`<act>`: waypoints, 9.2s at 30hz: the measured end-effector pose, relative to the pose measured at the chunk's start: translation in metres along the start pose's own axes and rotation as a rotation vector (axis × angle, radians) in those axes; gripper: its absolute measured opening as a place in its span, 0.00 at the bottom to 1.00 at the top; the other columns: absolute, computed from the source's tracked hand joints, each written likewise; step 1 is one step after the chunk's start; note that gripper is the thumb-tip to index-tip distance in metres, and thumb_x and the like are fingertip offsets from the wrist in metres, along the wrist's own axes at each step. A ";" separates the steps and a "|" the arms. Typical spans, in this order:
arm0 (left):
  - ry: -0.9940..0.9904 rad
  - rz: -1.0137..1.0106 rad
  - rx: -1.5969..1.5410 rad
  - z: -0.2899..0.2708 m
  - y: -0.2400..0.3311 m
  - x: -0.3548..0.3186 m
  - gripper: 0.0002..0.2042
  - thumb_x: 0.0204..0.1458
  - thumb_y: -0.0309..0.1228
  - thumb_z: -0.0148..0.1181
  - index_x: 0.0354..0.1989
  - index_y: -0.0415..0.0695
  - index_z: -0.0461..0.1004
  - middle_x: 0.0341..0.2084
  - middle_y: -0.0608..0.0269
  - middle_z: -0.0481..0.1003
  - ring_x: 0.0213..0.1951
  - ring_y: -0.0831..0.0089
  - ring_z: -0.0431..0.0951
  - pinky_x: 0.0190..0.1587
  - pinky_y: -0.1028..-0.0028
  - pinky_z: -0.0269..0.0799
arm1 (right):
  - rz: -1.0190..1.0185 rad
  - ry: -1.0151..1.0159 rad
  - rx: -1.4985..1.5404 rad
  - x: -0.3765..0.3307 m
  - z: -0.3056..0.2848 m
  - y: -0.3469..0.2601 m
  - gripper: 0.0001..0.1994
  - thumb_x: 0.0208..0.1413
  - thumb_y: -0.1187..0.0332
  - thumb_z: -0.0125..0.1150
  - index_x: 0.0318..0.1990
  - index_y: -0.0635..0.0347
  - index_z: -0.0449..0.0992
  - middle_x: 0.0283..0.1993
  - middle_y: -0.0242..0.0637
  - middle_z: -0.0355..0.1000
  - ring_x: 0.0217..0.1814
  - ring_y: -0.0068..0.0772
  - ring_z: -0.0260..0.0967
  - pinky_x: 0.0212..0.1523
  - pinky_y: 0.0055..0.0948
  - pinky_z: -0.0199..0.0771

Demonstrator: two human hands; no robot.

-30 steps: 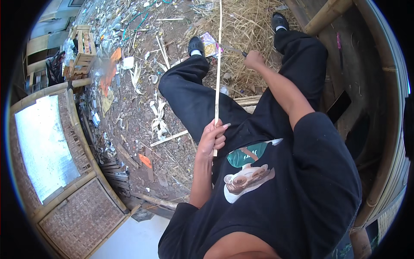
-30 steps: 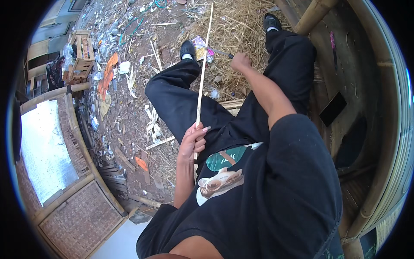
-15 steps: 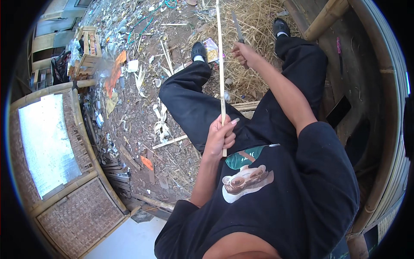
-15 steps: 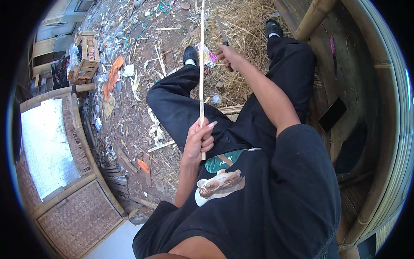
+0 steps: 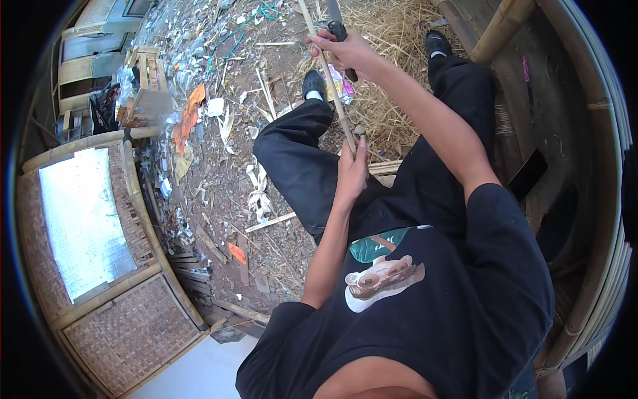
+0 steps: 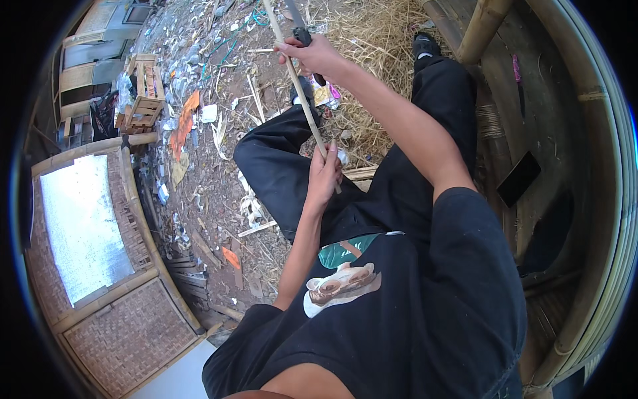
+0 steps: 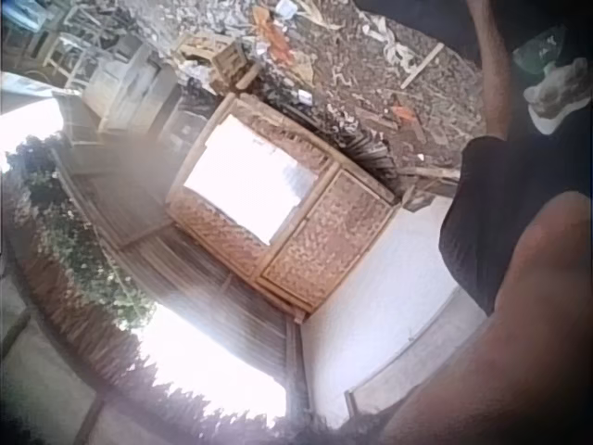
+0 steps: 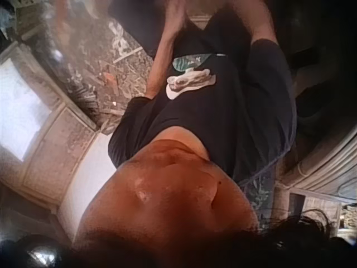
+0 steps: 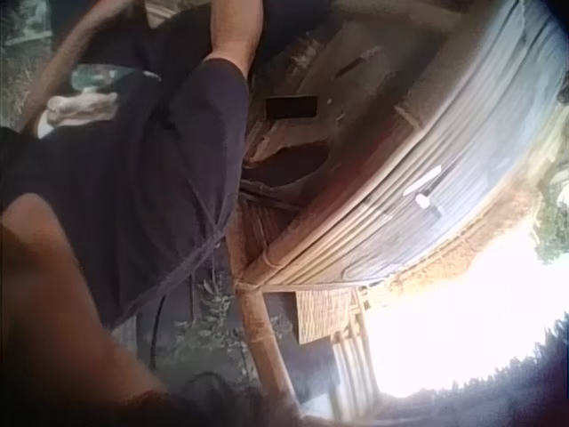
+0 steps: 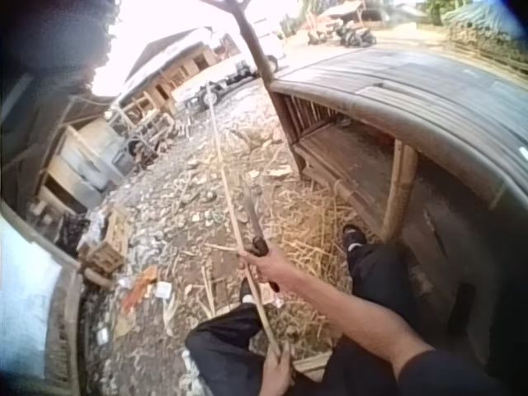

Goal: The person scrapes a bamboo stick with a knife, picks up another bamboo stick, and scrapes it using the knife.

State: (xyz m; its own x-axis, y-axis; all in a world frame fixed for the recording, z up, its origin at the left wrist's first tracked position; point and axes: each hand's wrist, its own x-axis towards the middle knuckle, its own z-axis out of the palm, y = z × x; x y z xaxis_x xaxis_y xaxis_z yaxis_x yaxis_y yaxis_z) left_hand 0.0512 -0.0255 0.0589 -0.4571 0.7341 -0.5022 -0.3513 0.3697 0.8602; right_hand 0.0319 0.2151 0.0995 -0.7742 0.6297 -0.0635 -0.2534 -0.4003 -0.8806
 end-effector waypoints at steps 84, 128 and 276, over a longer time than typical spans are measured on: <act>0.327 0.151 0.866 -0.004 0.021 -0.029 0.10 0.62 0.28 0.48 0.32 0.33 0.67 0.19 0.38 0.70 0.25 0.40 0.73 0.25 0.56 0.64 | 0.333 -0.026 -1.401 -0.045 -0.067 0.146 0.12 0.47 0.69 0.59 0.37 0.68 0.77 0.38 0.59 0.76 0.43 0.59 0.76 0.45 0.49 0.76; -0.110 -0.236 -0.218 -0.044 0.004 0.082 0.11 0.64 0.36 0.51 0.34 0.43 0.69 0.15 0.75 0.60 0.12 0.87 0.55 0.15 0.83 0.51 | 0.305 -0.086 -1.361 -0.070 -0.056 0.107 0.16 0.43 0.60 0.60 0.27 0.69 0.78 0.29 0.60 0.75 0.37 0.59 0.75 0.39 0.49 0.75; 0.241 0.234 0.438 -0.014 0.017 0.074 0.11 0.59 0.28 0.53 0.46 0.37 0.76 0.15 0.53 0.68 0.17 0.73 0.67 0.24 0.69 0.63 | 0.352 -0.203 -1.685 -0.011 -0.088 0.081 0.13 0.44 0.69 0.56 0.32 0.73 0.77 0.37 0.64 0.75 0.41 0.62 0.75 0.45 0.50 0.76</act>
State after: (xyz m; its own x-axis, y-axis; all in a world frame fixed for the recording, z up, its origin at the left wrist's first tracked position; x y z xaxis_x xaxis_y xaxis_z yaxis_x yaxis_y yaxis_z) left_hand 0.0000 0.0275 0.0351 -0.6741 0.6932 -0.2552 0.1314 0.4525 0.8820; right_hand 0.0715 0.2344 -0.0122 -0.7429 0.5324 -0.4056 0.6623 0.6724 -0.3305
